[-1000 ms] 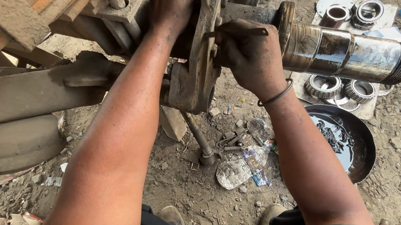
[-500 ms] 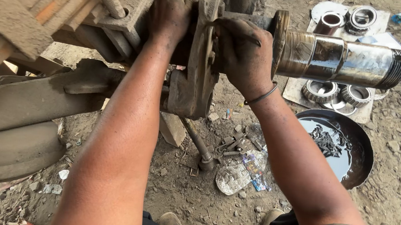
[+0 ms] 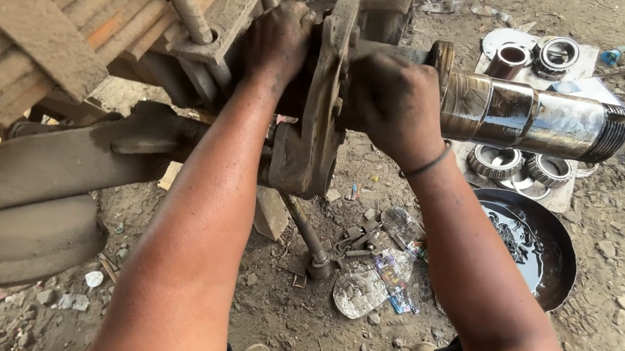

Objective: The person scrapes grease and debris from a vehicle axle assembly using a metal scraper. They repeatedly wipe the axle surface and surrounding components, occasionally dipping the scraper into a pan of dark fluid. The person remains seated on the ground throughout the task.

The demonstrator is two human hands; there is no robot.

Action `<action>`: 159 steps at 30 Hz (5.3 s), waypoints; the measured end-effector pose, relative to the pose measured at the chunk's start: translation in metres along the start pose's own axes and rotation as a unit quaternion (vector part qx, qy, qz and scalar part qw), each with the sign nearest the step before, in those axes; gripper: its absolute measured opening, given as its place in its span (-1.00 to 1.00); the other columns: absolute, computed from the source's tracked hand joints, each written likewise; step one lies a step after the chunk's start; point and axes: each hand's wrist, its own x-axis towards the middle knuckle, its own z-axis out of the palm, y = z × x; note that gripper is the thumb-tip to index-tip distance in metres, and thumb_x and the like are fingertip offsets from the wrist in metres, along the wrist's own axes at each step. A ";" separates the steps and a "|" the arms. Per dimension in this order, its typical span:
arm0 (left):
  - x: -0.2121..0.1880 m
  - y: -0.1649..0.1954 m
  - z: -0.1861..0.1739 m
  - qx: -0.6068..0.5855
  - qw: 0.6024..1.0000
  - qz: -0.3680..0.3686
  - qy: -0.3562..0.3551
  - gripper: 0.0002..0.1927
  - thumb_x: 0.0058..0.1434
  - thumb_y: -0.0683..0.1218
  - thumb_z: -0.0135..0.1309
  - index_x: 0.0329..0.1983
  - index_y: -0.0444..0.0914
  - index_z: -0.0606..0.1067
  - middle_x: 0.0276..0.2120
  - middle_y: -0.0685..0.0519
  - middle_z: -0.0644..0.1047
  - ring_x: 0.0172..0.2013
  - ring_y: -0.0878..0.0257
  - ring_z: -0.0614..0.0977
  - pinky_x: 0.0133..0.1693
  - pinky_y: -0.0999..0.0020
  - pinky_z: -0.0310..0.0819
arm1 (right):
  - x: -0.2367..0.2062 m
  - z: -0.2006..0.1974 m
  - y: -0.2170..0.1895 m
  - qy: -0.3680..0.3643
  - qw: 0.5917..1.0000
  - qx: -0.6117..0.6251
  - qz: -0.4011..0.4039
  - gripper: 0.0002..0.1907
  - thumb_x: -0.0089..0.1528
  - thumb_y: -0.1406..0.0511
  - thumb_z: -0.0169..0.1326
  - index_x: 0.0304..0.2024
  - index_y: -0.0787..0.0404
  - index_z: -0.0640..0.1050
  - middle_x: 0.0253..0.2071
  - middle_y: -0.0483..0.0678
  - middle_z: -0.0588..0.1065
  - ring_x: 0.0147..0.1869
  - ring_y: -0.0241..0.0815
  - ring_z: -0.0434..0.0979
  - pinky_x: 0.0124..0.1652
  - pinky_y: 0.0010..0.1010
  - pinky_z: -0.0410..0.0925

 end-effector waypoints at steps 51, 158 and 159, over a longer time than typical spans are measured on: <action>0.017 0.017 0.096 0.008 0.998 0.055 0.014 -0.82 0.51 -0.09 0.03 -0.08 -0.33 0.47 -0.43 0.01 0.60 -0.48 0.23 0.64 -0.43 0.30 0.55 | -0.065 0.000 0.078 0.150 0.959 0.170 0.171 -0.89 0.43 0.37 0.06 -0.08 0.29 0.58 -0.35 -0.07 0.61 -0.35 -0.31 0.63 -0.33 -0.52 0.47; 0.000 -0.031 0.034 0.031 0.999 -0.013 -0.003 -0.59 0.50 -0.02 -0.02 -0.54 -0.13 0.34 -0.59 0.06 0.43 -0.57 0.20 0.43 -0.51 0.25 0.32 | -0.008 0.089 0.049 0.092 0.922 0.138 0.349 -0.77 0.39 0.27 0.03 -0.19 0.24 0.66 -0.36 -0.03 0.65 -0.50 -0.26 0.55 -0.50 -0.50 0.43; -0.001 -0.031 0.033 0.014 1.000 0.005 0.005 -0.61 0.48 -0.03 -0.02 -0.53 -0.11 0.33 -0.58 0.09 0.43 -0.57 0.24 0.43 -0.52 0.29 0.33 | -0.007 0.090 0.049 0.096 0.931 0.129 0.328 -0.79 0.39 0.27 0.05 -0.17 0.25 0.66 -0.33 -0.02 0.66 -0.44 -0.27 0.59 -0.45 -0.53 0.45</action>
